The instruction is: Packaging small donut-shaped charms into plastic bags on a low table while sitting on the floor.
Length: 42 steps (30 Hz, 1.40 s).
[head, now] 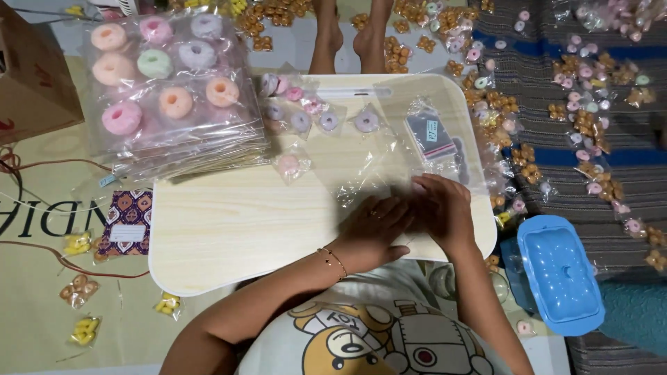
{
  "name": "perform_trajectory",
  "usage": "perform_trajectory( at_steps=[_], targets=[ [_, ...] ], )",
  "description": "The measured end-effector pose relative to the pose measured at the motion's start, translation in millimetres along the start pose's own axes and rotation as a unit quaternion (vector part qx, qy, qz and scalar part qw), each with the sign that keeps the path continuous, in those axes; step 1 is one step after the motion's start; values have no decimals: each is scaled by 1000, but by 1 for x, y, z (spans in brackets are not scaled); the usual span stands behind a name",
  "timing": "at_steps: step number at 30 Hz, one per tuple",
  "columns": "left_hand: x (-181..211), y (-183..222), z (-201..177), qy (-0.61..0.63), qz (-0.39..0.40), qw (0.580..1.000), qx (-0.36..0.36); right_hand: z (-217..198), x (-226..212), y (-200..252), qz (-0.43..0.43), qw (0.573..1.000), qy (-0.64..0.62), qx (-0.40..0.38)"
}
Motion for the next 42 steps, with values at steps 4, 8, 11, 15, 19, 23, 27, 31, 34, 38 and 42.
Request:
perform_trajectory(
  at_steps=[4, 8, 11, 15, 19, 23, 27, 31, 34, 38, 42],
  targets=[
    [-9, 3, 2, 11, -27, 999, 41, -19, 9, 24, 62, 990, -98, 76],
    [-7, 0, -16, -12, -27, 993, 115, -39, 57, 42, 121, 890, -406, 167],
    [-4, -6, -25, -46, -18, 988, 144, -42, 75, 56, 112, 885, -430, 141],
    [0, -9, -49, 30, -28, 991, 125, -13, 58, 70, 98, 878, -466, 53],
    [-9, -4, -53, 91, -16, 980, 178, -6, 47, 85, 218, 963, -155, 38],
    [-8, -6, -64, 115, 10, 974, 195, -28, -2, 81, 30, 989, -82, 121],
    [-3, -7, -68, 109, 22, 970, 215, -22, -46, 83, -92, 991, 27, 89],
    [-3, -2, -58, 89, 25, 970, 223, -8, -53, 79, -141, 983, 63, 95],
    [-3, 1, -46, 55, 5, 971, 233, 2, -64, 67, -179, 974, 107, 86],
    [-9, 4, -36, 54, -38, 973, 222, 4, -68, 63, -181, 972, 131, 77],
    [-7, 3, -27, 55, -53, 980, 182, 13, -67, 62, -211, 970, 118, 30]
  ],
)
Point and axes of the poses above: each hand's wrist, its own y-axis away from the middle knuckle, its own z-axis out of the palm, x = y × z, the point moved 10 cm from there along -y, towards the middle knuckle, and after that the axes turned 2 degrees about y, right-handed, at the moved point
